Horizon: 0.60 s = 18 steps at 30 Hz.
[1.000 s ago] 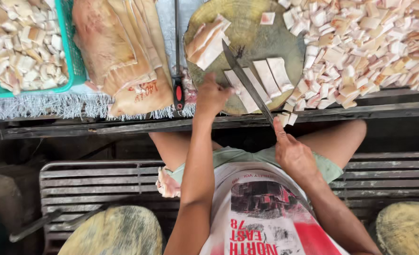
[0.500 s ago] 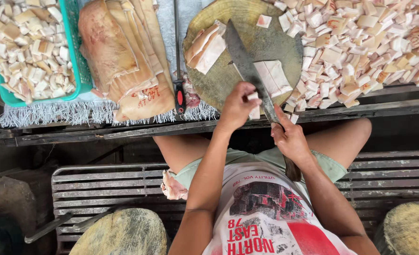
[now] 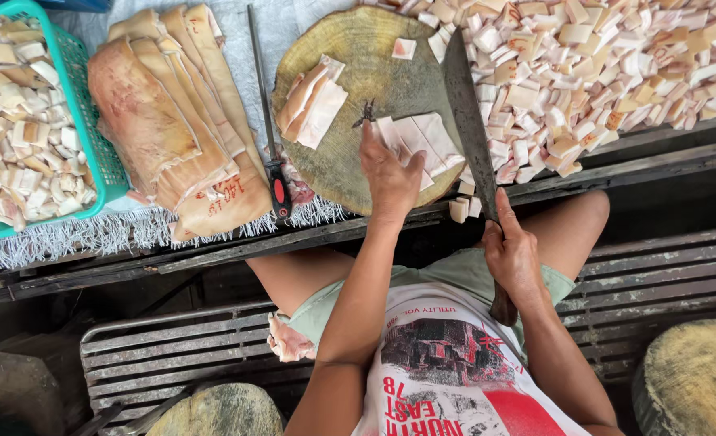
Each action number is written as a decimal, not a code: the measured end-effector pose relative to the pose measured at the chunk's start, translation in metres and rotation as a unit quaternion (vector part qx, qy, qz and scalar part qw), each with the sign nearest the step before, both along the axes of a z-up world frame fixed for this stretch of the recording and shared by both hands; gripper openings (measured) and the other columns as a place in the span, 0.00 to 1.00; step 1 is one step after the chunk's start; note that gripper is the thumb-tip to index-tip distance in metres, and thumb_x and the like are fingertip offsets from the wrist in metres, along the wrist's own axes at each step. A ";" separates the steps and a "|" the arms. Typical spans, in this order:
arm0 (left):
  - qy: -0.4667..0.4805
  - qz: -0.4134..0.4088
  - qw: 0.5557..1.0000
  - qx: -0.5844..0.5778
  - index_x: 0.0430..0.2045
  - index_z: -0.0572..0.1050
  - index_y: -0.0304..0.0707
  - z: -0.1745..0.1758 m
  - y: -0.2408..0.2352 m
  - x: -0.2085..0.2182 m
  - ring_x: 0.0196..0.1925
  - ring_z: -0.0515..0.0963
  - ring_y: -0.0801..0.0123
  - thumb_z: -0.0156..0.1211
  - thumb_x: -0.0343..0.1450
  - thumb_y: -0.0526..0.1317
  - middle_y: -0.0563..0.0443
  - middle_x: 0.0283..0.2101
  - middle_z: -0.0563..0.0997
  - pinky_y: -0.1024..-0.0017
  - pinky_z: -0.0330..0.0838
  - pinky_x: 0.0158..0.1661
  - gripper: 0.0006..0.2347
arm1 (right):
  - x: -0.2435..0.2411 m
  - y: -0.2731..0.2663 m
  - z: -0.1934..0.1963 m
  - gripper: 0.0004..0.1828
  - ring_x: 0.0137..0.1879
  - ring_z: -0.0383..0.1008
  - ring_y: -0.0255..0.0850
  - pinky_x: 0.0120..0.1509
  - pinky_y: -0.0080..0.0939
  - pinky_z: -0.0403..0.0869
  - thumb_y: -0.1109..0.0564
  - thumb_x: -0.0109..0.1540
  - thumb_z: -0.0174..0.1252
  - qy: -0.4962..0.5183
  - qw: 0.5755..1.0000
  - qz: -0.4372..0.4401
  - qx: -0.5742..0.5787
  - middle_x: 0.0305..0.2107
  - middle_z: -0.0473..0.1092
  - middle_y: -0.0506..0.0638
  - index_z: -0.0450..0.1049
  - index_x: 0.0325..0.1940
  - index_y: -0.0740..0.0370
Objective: The person chops processed pork skin sheets into small square pieces using a large kitchen knife on a wooden cutting board, moving pieces into piles and baskets on a low table.
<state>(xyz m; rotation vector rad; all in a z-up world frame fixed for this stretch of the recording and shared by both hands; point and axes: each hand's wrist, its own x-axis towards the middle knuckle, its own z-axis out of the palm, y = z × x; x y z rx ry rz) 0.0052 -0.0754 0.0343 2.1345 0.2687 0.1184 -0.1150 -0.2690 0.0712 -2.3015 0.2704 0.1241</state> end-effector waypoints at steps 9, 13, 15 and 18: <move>-0.028 0.034 0.980 -0.192 0.75 0.35 0.28 -0.018 -0.031 0.000 0.51 0.79 0.57 0.67 0.65 0.30 0.31 0.67 0.60 0.64 0.74 0.57 0.47 | -0.012 0.015 0.000 0.34 0.28 0.75 0.59 0.37 0.50 0.74 0.64 0.65 0.55 -0.048 0.995 0.092 0.005 0.24 0.71 0.69 0.60 0.77 0.59; -0.064 0.080 0.902 -0.419 0.74 0.33 0.29 -0.029 -0.032 0.010 0.56 0.73 0.63 0.62 0.64 0.26 0.38 0.59 0.64 0.68 0.75 0.53 0.47 | 0.000 0.030 0.011 0.34 0.32 0.78 0.60 0.39 0.49 0.75 0.65 0.65 0.54 -0.082 0.990 0.116 0.007 0.28 0.71 0.69 0.59 0.77 0.61; -0.084 0.086 0.820 -0.560 0.74 0.33 0.35 -0.027 -0.027 0.017 0.54 0.73 0.65 0.60 0.63 0.27 0.41 0.58 0.64 0.68 0.74 0.50 0.46 | 0.008 0.039 0.024 0.34 0.27 0.77 0.60 0.38 0.49 0.75 0.64 0.65 0.54 -0.010 0.995 0.102 0.014 0.23 0.70 0.68 0.59 0.76 0.58; -0.139 0.094 0.829 -0.534 0.75 0.38 0.31 -0.013 -0.006 0.040 0.58 0.72 0.66 0.60 0.65 0.25 0.41 0.61 0.66 0.70 0.71 0.56 0.44 | 0.032 0.065 0.036 0.35 0.27 0.76 0.61 0.38 0.49 0.75 0.65 0.64 0.53 -0.035 0.989 0.143 0.016 0.22 0.70 0.68 0.58 0.76 0.58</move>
